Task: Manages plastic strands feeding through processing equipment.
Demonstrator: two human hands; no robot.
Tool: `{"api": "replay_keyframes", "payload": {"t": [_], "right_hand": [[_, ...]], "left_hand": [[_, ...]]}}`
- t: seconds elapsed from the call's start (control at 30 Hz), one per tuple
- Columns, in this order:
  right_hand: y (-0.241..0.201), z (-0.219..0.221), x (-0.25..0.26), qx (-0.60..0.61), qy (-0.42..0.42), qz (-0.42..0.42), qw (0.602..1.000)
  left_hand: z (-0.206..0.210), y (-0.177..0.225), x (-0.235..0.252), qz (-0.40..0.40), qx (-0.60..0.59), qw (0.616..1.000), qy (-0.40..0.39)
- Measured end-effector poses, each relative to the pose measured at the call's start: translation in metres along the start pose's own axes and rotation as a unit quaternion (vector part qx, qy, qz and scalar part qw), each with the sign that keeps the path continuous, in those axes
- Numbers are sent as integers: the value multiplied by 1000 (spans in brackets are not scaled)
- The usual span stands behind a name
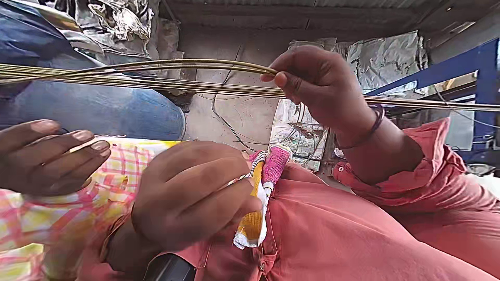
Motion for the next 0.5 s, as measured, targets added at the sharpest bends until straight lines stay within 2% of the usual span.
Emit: {"api": "replay_keyframes", "payload": {"t": [0.03,0.1,0.17,0.23,0.3,0.4,0.5], "right_hand": [[-5,-5,-1,-15,0,-26,1000],[-17,-6,-4,-28,-5,-74,997],[-28,-1,-5,38,-10,-112,993],[-33,6,-7,165,-14,-127,978],[-33,14,-10,270,3,-127,954],[-35,22,-10,363,28,-127,923],[-40,18,-7,427,74,-118,893]], "left_hand": [[-8,-6,4,42,36,998,1],[-3,8,31,-37,79,995,45],[2,18,68,-83,62,994,29],[10,20,98,-64,-25,997,-28],[29,14,113,-46,-152,984,-87],[62,3,129,-44,-335,931,-140],[74,7,135,-78,-449,881,-129]]}}
Point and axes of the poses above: each hand's wrist, its own x-axis towards the middle knuckle, its own z-axis out of the palm, y = z × x, the point moved 1 cm from there along x, towards the middle knuckle, and after that the axes turned 2 degrees about -y, right-handed, at the moved point
